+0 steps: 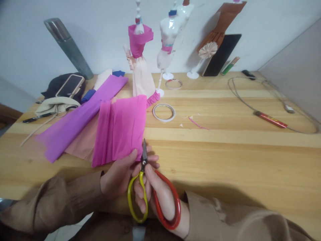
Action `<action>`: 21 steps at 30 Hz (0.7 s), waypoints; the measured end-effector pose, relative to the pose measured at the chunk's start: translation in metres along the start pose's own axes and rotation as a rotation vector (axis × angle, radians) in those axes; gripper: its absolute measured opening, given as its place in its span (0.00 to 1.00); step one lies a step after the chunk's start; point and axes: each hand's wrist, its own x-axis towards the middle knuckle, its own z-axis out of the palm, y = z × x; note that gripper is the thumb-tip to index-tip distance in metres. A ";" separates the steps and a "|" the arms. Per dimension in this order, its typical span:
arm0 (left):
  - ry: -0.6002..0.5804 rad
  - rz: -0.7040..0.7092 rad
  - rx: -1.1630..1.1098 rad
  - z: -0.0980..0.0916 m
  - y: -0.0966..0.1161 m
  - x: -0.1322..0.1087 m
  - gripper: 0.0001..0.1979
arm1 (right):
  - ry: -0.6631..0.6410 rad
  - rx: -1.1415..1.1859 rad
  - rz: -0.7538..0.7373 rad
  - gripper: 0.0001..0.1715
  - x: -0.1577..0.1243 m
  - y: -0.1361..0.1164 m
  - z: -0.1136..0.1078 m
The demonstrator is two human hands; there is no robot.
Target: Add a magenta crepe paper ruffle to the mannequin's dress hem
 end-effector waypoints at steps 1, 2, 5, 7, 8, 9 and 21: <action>0.007 0.001 -0.010 0.001 0.000 0.000 0.21 | 0.006 0.006 -0.002 0.30 0.000 0.000 0.001; 0.005 -0.006 -0.009 0.001 0.000 0.000 0.22 | 0.008 0.013 -0.007 0.30 0.000 0.000 0.002; 0.000 -0.039 0.001 0.000 0.000 0.001 0.24 | 0.004 0.032 -0.045 0.28 -0.001 0.000 0.004; -0.005 -0.038 0.005 -0.001 -0.001 0.003 0.25 | -0.002 0.039 -0.063 0.26 -0.001 0.001 0.004; -0.008 -0.027 0.008 -0.002 -0.001 0.003 0.25 | -0.006 0.041 -0.064 0.26 -0.001 0.001 0.004; -0.012 -0.009 0.008 -0.003 -0.002 0.005 0.24 | -0.006 0.041 -0.065 0.26 -0.001 0.002 0.004; -0.076 -0.015 0.078 -0.005 -0.004 0.007 0.27 | 0.043 0.070 -0.085 0.23 -0.003 -0.002 0.008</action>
